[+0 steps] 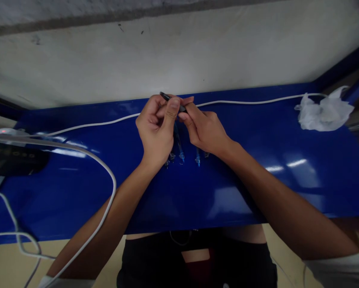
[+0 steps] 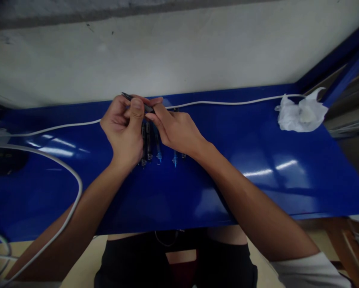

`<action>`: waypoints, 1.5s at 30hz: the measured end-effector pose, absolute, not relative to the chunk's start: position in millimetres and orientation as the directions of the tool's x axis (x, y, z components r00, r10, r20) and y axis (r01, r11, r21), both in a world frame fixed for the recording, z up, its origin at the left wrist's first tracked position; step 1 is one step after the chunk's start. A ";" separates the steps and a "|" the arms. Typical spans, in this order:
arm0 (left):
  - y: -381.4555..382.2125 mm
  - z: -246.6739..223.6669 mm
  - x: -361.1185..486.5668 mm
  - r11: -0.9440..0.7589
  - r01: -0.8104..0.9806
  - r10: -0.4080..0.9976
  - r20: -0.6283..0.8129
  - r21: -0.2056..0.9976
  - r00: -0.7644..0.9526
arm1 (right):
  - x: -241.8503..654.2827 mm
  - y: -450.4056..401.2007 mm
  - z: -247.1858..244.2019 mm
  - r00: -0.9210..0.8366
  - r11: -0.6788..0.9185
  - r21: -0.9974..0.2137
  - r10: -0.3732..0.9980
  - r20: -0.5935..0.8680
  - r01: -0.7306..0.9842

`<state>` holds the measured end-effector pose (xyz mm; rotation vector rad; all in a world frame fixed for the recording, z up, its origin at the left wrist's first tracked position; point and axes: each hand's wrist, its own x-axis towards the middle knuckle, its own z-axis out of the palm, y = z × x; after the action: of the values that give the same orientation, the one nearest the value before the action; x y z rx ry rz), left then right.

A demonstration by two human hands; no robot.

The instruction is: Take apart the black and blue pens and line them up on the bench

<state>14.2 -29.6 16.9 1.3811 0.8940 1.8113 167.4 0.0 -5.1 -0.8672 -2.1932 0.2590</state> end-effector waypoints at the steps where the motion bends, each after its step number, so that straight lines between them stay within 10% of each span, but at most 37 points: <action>1: -29.4 17.2 15.0 -0.542 -0.115 0.831 0.512 0.832 -0.216 | 167.1 0.0 -5.2 -0.490 0.752 -0.426 0.654 0.576 0.504; 45: -33.4 25.5 5.2 -0.496 -0.103 0.868 0.489 0.862 -0.092 | 166.9 -3.2 4.4 -0.441 0.708 -0.361 0.678 0.588 0.607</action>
<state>5.2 -33.4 25.5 1.4453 0.8703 1.6843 166.9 -3.2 4.4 -0.9726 -2.1759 0.1235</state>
